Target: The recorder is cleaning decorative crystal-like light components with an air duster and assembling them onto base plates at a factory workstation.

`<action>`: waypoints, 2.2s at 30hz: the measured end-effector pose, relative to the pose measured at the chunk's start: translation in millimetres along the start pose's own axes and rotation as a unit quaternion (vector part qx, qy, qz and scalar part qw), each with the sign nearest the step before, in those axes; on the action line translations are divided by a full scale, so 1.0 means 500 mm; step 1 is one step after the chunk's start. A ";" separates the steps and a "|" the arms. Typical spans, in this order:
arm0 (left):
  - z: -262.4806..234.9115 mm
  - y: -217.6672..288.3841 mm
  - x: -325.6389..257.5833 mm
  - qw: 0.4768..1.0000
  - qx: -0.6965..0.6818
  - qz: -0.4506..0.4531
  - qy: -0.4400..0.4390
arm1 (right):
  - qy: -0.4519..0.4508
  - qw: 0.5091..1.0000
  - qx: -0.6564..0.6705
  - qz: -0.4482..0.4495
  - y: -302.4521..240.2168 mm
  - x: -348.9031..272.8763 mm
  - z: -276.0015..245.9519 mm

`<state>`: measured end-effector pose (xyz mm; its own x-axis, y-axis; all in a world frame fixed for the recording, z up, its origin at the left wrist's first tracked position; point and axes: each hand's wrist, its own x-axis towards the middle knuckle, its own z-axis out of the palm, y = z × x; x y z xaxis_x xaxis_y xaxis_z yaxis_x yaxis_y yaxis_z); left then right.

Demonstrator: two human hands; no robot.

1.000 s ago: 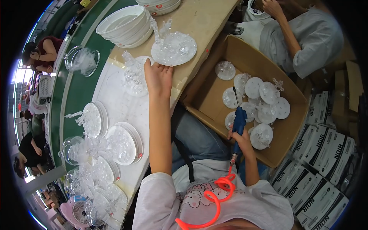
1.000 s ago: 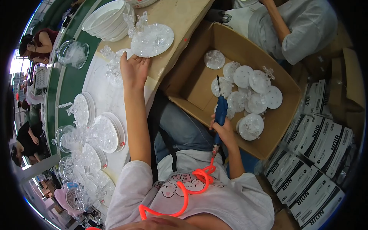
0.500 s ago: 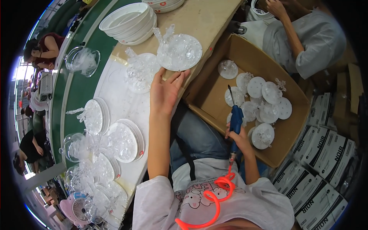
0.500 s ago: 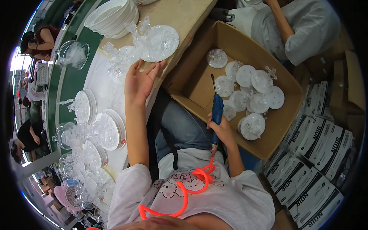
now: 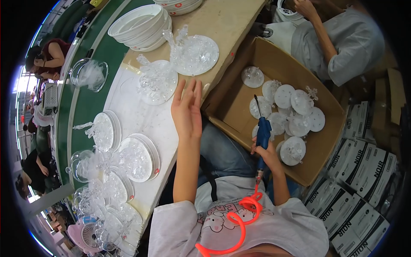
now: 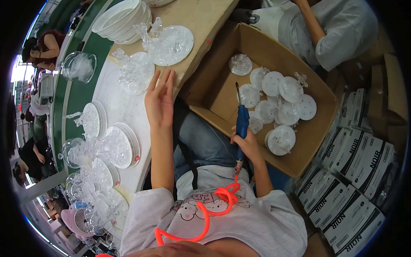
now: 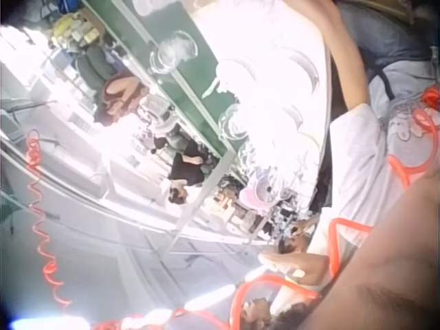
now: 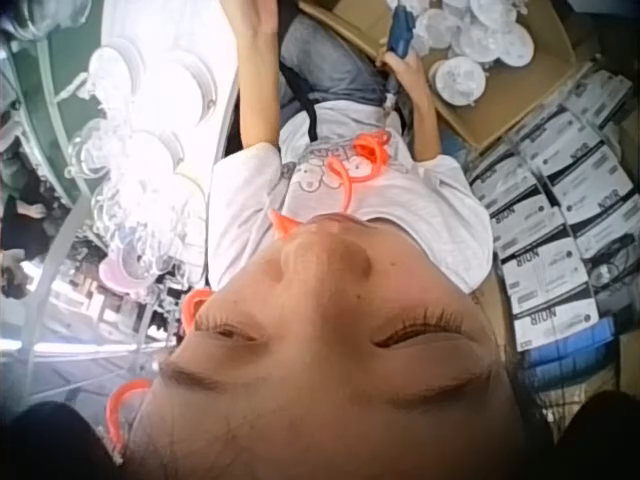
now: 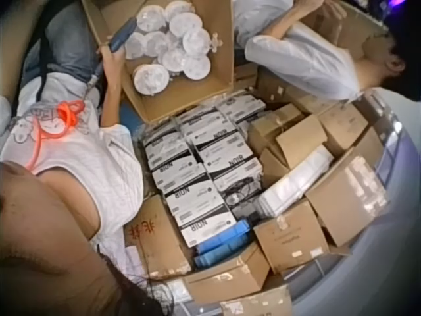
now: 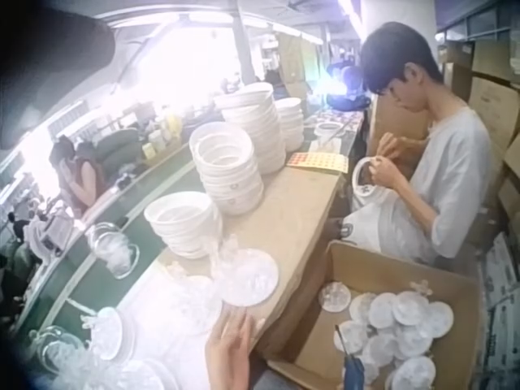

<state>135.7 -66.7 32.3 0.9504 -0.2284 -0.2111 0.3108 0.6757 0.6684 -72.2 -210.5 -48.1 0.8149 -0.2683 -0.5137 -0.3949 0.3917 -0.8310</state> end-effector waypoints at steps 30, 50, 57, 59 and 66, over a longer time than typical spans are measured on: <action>-0.205 -0.484 0.150 0.829 0.393 -0.384 -0.110 | -0.049 0.993 -0.094 0.056 0.037 -0.014 -0.014; -0.169 -0.434 0.149 0.830 0.338 -0.444 -0.017 | -0.079 0.987 -0.124 0.069 0.008 -0.040 -0.004; -0.179 -0.440 0.152 0.840 0.316 -0.441 -0.007 | -0.077 0.989 -0.114 0.062 0.013 -0.038 -0.007; -0.180 -0.443 0.155 0.839 0.313 -0.444 0.013 | -0.076 0.989 -0.115 0.058 0.010 -0.038 -0.008; -0.196 -0.437 0.166 0.838 0.261 -0.480 -0.010 | -0.076 0.988 -0.126 0.052 0.006 -0.034 -0.007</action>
<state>147.8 -164.5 -201.1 0.2632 -0.5058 -0.8215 0.8801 -0.2228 0.4192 -88.9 -207.6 -42.6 0.8108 -0.0958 -0.5775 -0.5576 0.1739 -0.8117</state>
